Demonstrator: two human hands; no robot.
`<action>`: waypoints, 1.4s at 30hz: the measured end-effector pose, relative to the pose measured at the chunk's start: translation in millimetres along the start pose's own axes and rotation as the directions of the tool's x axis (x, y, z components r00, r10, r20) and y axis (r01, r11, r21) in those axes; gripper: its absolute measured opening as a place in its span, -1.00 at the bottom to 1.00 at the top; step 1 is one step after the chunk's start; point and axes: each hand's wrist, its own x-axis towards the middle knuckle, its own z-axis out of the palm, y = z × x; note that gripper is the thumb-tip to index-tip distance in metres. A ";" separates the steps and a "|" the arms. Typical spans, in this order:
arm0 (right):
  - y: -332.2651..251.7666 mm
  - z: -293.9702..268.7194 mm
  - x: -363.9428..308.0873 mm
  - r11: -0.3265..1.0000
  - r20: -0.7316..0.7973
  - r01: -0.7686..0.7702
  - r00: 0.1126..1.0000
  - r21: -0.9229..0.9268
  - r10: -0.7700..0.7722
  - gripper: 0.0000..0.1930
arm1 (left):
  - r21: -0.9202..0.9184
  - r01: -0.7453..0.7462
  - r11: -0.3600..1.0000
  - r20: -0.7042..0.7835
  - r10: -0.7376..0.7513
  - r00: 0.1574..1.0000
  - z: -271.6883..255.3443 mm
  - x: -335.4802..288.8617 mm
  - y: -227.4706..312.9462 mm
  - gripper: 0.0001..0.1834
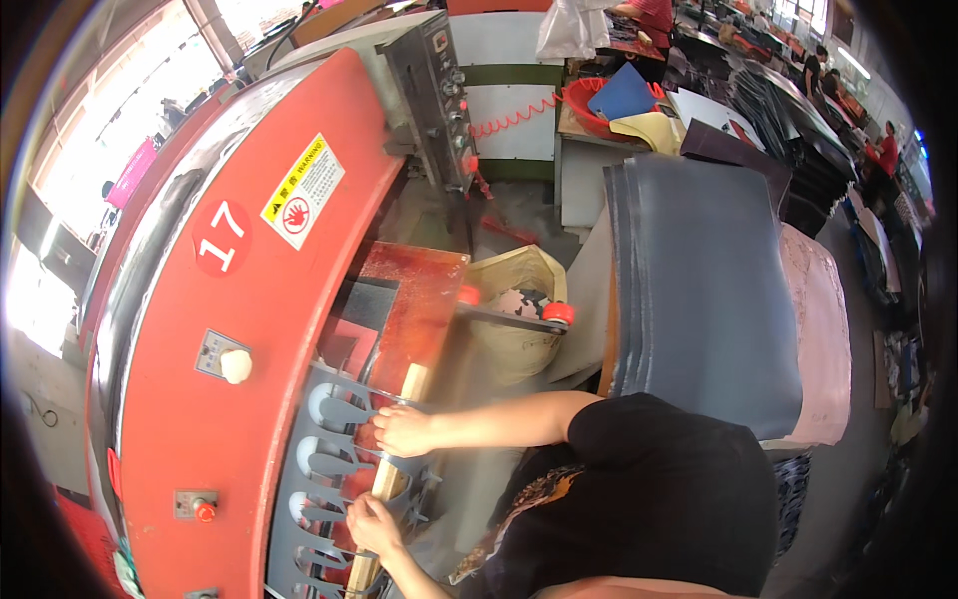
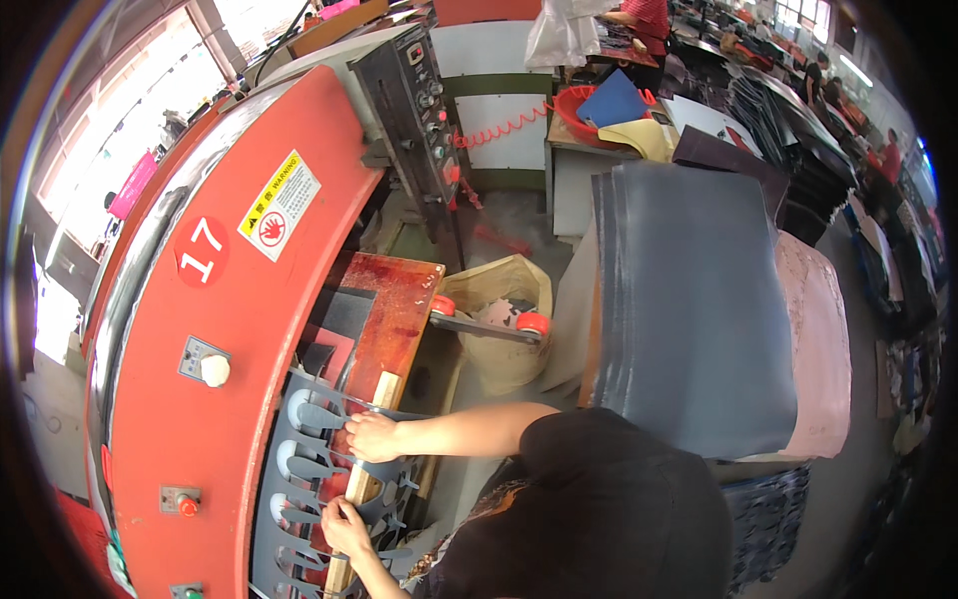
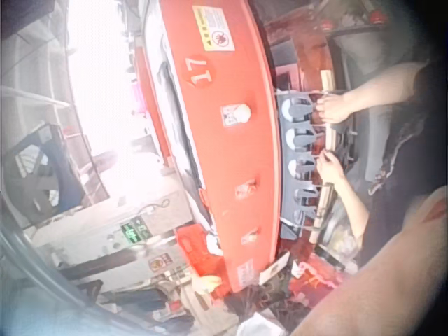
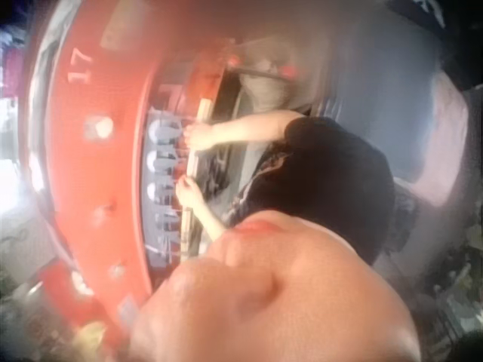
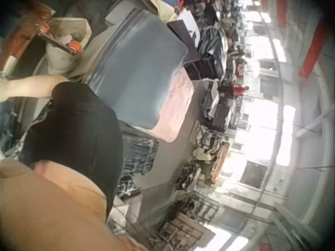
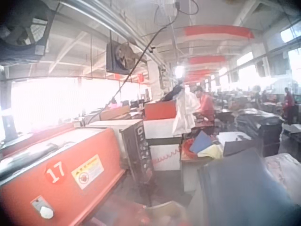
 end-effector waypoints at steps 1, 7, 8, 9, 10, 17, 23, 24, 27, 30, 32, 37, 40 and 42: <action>-1.8 -1.4 -5.2 1.000 0.007 -0.011 1.000 -0.011 0.011 -0.74 | -0.042 -0.016 0.999 -0.014 0.015 1.000 -0.8 -4.7 3.7 -0.78; -21.0 -38.2 -41.4 0.944 0.399 0.220 0.910 -0.247 -0.108 -0.83 | 0.014 0.031 0.999 0.043 -0.031 0.999 -12.5 -56.2 27.7 -0.79; -23.8 -52.5 -43.8 0.978 0.521 0.132 0.853 -0.162 -0.028 -0.76 | -0.020 0.057 0.998 0.071 -0.055 0.996 -16.0 -65.3 35.3 -0.79; -27.6 -65.3 -37.3 0.998 0.586 0.033 0.810 -0.059 0.007 -0.75 | -0.035 0.066 0.997 0.108 -0.062 0.992 -21.7 -77.5 45.2 -0.80; -29.4 -82.6 -36.8 0.984 0.725 -0.170 0.670 -0.061 0.161 -0.75 | -0.041 0.007 0.999 0.102 -0.003 0.995 -27.2 -87.3 55.6 -0.83; -35.8 -114.5 31.0 0.989 0.255 -0.147 0.956 -0.022 0.147 -0.20 | -0.153 -0.270 0.951 0.407 0.310 0.859 -90.7 -122.2 84.0 -0.82; -39.9 -116.5 -15.8 0.992 0.394 -0.124 0.912 0.002 0.114 -0.04 | -0.291 -0.480 0.828 -0.027 0.495 0.869 -77.3 -83.9 91.0 -0.71; -37.7 -126.2 -32.0 0.992 0.361 -0.122 0.927 0.023 0.105 -0.09 | -0.310 -0.526 0.792 -0.016 0.549 0.836 -66.1 -82.3 101.2 -0.58; -32.4 -151.8 -57.3 0.953 0.364 -0.187 0.927 0.237 0.091 -0.11 | -0.328 -0.518 0.790 0.098 0.574 0.813 -41.1 -94.3 125.8 -0.26; -30.8 -177.3 -72.7 0.789 0.427 -0.386 0.887 0.477 0.176 -0.14 | -0.304 -0.516 0.801 0.158 0.577 0.802 -28.9 -116.8 138.4 -0.28; -34.5 -184.2 -76.6 0.687 0.482 -0.439 0.864 0.580 0.145 -0.12 | -0.204 -0.557 0.805 0.275 0.594 0.756 -29.2 -128.0 139.2 -0.28; -33.6 -206.4 -77.5 0.252 0.520 -0.570 0.820 0.782 0.238 -0.19 | -0.194 -0.525 0.828 0.348 0.559 0.753 -38.8 -150.6 154.9 -0.27; -30.5 -229.4 -65.5 0.414 0.433 -0.509 0.861 0.755 0.268 -0.26 | -0.186 -0.495 0.849 0.390 0.526 0.756 -44.6 -165.8 167.5 -0.25; -33.4 -247.8 -54.7 0.782 0.282 -0.319 0.940 0.536 0.190 -0.22 | -0.215 -0.475 0.853 0.407 0.520 0.751 -47.9 -178.7 174.4 -0.23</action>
